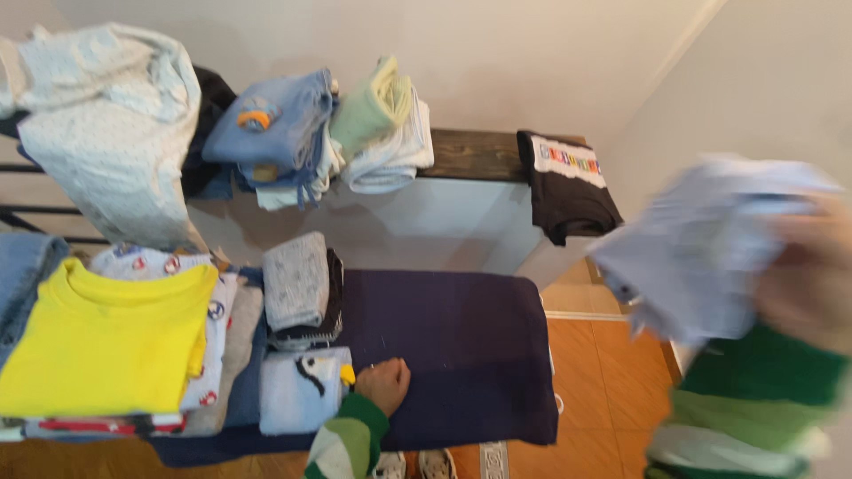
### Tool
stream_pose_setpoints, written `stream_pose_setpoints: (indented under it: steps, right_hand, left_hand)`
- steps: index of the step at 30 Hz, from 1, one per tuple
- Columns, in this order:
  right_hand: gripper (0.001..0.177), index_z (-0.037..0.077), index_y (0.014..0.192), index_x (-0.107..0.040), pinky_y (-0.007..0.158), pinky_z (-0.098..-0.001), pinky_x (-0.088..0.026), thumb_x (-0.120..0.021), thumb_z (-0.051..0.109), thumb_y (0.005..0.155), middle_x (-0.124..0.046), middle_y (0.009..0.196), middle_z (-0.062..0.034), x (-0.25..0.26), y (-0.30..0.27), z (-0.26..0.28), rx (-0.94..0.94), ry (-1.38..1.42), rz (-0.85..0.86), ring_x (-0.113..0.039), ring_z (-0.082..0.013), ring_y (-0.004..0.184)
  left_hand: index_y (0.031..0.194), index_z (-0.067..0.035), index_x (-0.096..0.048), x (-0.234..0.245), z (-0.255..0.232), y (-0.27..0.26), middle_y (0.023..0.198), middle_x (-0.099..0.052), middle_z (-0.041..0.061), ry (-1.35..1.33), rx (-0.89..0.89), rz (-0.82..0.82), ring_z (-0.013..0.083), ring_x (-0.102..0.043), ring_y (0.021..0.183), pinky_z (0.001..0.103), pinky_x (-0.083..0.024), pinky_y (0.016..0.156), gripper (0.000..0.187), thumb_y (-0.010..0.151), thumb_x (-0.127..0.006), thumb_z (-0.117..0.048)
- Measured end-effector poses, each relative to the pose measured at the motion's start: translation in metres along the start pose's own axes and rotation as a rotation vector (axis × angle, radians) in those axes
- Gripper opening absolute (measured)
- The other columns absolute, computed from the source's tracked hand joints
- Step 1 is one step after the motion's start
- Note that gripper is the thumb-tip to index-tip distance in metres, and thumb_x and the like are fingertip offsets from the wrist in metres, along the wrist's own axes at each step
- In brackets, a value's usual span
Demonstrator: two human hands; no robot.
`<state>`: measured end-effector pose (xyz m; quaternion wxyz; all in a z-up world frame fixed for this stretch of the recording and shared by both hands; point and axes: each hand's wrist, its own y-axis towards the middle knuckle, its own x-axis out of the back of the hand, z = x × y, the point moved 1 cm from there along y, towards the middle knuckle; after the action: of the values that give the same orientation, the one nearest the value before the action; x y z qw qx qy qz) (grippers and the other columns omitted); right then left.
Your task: The person picks up a light-colored button-down shirt and a black shirt, and folds each of them by hand on a purple surface before placing them onto a stack of folded garments.
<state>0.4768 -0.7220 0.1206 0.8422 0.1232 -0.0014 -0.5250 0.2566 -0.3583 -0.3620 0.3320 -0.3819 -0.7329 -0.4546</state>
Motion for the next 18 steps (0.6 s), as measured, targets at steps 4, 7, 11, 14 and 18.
stream_pose_setpoints:
  steps: [4, 7, 11, 14, 18]
  right_hand:
    - [0.011, 0.011, 0.095, -0.076, 0.090, -0.0352, -0.056, -0.065, 0.011, 0.093, -0.074, 0.104, -0.0038, -0.107, 0.024, -0.132, -0.163, -0.154, 0.011, -0.070, -0.0182, 0.092]
    - [0.040, 0.011, 0.139, -0.062, 0.120, -0.0342, -0.041, -0.057, 0.021, 0.100, -0.064, 0.146, -0.0061, -0.192, 0.007, -0.203, -0.460, -0.162, 0.420, -0.058, -0.0160, 0.136]
    - [0.042, 0.014, 0.136, -0.068, 0.119, -0.0441, -0.033, -0.062, 0.033, 0.098, -0.054, 0.151, -0.0164, -0.164, -0.028, -0.269, -0.402, -0.480, 0.368, -0.043, -0.0270, 0.148]
    - [0.044, 0.020, 0.134, -0.069, 0.114, -0.0539, -0.043, -0.073, 0.033, 0.092, -0.062, 0.143, -0.0159, -0.085, -0.074, -0.376, -0.352, -0.819, 0.281, -0.055, -0.0369, 0.138]
    - [0.093, 0.031, 0.155, -0.036, 0.119, -0.0681, -0.023, -0.087, 0.044, 0.078, -0.018, 0.171, -0.0132, -0.051, -0.133, -0.352, -0.684, -1.330, 0.250, -0.026, -0.0342, 0.155]
  left_hand:
    - [0.060, -0.018, -0.056, -0.005, 0.003, -0.003, 0.055, -0.063, 0.010, -0.024, 0.015, -0.047, 0.0355, -0.061, 0.046, 0.053, -0.047, 0.045, 0.034, 0.090, -0.063, -0.033]
    - [0.064, -0.016, -0.052, 0.004, 0.009, -0.005, 0.056, -0.059, 0.010, -0.082, 0.005, -0.066, 0.0354, -0.057, 0.045, 0.053, -0.044, 0.043, 0.036, 0.097, -0.058, -0.031]
    - [0.067, -0.015, -0.055, 0.003, 0.017, -0.005, 0.058, -0.060, 0.012, -0.247, 0.132, -0.084, 0.0360, -0.063, 0.056, 0.048, -0.046, 0.050, 0.033, 0.098, -0.055, -0.027]
    - [0.067, -0.018, -0.056, 0.006, 0.016, -0.003, 0.055, -0.058, 0.010, -0.265, 0.166, -0.106, 0.0337, -0.068, 0.058, 0.042, -0.051, 0.051, 0.031, 0.097, -0.053, -0.026]
    - [0.073, -0.014, -0.053, 0.014, 0.010, -0.002, 0.064, -0.061, 0.011, -0.282, 0.141, -0.038, 0.0357, -0.061, 0.058, 0.050, -0.038, 0.051, 0.043, 0.102, -0.048, -0.045]
